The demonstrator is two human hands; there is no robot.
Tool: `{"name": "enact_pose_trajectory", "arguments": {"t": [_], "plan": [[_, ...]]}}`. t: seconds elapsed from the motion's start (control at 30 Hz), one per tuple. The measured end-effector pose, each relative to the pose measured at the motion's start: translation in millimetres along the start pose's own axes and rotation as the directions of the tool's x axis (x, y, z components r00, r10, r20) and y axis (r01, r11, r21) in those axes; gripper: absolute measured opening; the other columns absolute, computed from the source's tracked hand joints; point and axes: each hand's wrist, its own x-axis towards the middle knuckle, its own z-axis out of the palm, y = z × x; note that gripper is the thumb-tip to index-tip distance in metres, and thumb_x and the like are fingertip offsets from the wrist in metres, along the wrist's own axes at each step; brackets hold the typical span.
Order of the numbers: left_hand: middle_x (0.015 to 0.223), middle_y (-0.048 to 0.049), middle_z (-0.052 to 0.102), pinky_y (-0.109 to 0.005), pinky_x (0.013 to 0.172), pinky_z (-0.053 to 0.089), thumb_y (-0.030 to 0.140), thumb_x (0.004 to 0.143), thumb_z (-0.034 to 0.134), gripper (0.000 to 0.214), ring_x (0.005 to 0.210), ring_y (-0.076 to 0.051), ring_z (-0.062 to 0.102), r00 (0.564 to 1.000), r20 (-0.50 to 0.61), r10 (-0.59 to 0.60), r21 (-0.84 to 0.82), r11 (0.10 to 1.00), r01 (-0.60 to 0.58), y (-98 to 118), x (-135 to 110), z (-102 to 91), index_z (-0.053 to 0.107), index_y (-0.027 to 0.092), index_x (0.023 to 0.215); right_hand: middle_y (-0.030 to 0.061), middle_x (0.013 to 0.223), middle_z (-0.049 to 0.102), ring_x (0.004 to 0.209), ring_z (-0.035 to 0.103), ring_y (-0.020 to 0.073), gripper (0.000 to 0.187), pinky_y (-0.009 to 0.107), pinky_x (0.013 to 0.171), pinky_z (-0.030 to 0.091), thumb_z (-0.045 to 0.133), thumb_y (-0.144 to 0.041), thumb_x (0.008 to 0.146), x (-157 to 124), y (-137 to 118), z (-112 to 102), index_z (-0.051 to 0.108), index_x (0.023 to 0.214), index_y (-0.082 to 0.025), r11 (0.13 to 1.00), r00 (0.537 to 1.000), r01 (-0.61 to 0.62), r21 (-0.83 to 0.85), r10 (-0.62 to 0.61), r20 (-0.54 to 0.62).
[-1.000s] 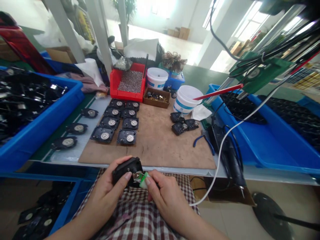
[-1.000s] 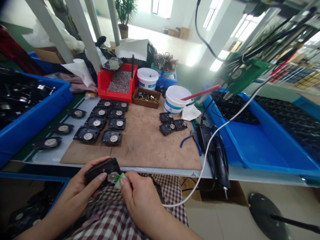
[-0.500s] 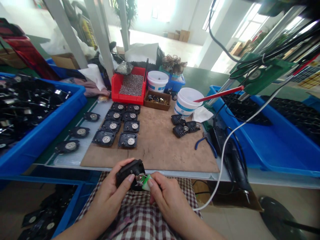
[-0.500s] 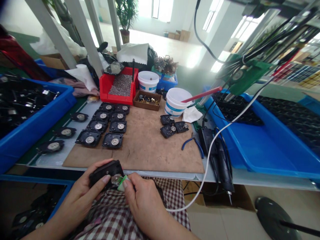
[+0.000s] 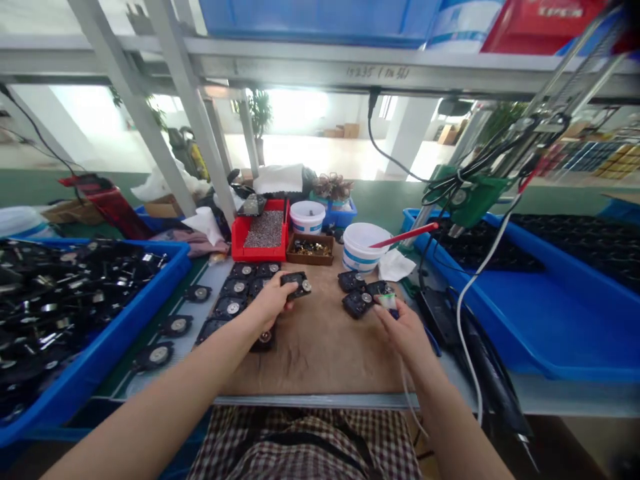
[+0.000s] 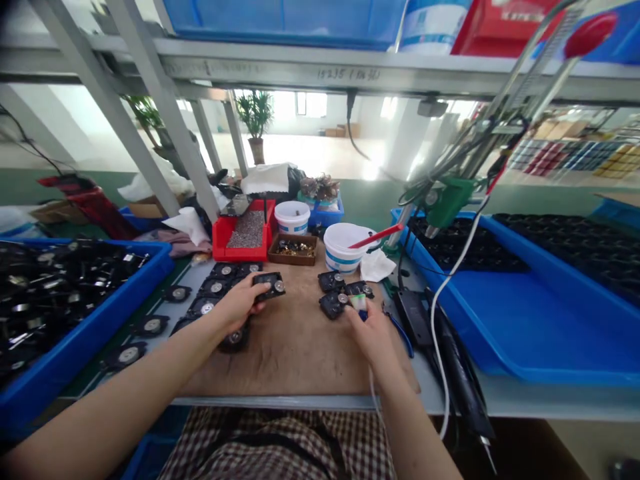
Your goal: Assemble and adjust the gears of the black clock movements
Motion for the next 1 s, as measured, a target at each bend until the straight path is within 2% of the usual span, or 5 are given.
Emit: {"name": "enact_pose_trajectory", "arguments": {"t": [0.2, 0.47, 0.67, 0.83, 1.0], "plan": [[0.114, -0.0085, 0.059, -0.04, 0.078, 0.054, 0.033, 0.091, 0.055, 0.032, 0.094, -0.02, 0.061, 0.981, -0.083, -0.174, 0.026, 0.984, 0.177, 8, 67, 20.3, 0.054, 0.016, 0.118, 0.0045, 0.102, 0.061, 0.088, 0.06, 0.0196, 0.024, 0.04, 0.081, 0.05, 0.06, -0.032, 0.092, 38, 24, 3, 0.058, 0.11, -0.016, 0.945, 0.998, 0.063, -0.322, -0.055, 0.034], [0.117, -0.009, 0.058, -0.04, 0.079, 0.054, 0.033, 0.091, 0.055, 0.034, 0.095, -0.021, 0.061, 0.985, -0.056, -0.165, 0.055, 0.984, 0.168, 15, 66, 10.6, 0.053, 0.016, 0.121, -0.0006, 0.08, 0.062, 0.075, 0.061, 0.0173, 0.022, 0.033, 0.071, 0.048, 0.063, -0.022, 0.084, 22, 23, 12, 0.059, 0.104, -0.015, 0.886, 0.954, 0.259, -0.384, -0.172, 0.245], [0.135, -0.0089, 0.049, -0.037, 0.083, 0.05, 0.025, 0.085, 0.062, 0.041, 0.113, -0.025, 0.053, 0.993, 0.119, 0.011, 0.094, 0.995, -0.022, 15, -6, -2.8, 0.052, 0.021, 0.125, -0.0015, 0.065, 0.06, 0.06, 0.059, 0.0185, 0.019, 0.025, 0.054, 0.038, 0.06, -0.025, 0.075, 14, 13, 21, 0.058, 0.093, -0.018, 0.872, 0.934, 0.313, -0.377, -0.21, 0.289], [0.123, -0.0105, 0.061, -0.03, 0.075, 0.047, 0.036, 0.076, 0.067, 0.048, 0.109, -0.026, 0.058, 0.955, 0.296, -0.012, 0.035, 0.999, 0.002, -16, -91, -21.1, 0.056, 0.019, 0.12, 0.0036, 0.074, 0.064, 0.066, 0.062, 0.0217, 0.018, 0.028, 0.059, 0.041, 0.055, -0.027, 0.077, -12, -11, 23, 0.056, 0.092, -0.018, 0.858, 0.914, 0.368, -0.357, -0.265, 0.305], [0.109, -0.0088, 0.065, -0.027, 0.064, 0.043, 0.054, 0.076, 0.064, 0.068, 0.081, -0.02, 0.065, 0.903, 0.427, -0.055, -0.257, 0.95, 0.179, -55, -140, -35.6, 0.041, 0.024, 0.132, -0.0024, 0.083, 0.069, 0.071, 0.065, 0.0165, 0.026, 0.02, 0.062, 0.045, 0.066, -0.022, 0.07, -82, -43, 31, 0.061, 0.095, -0.025, 0.834, 0.741, 0.537, -0.129, -0.393, 0.544]]}}
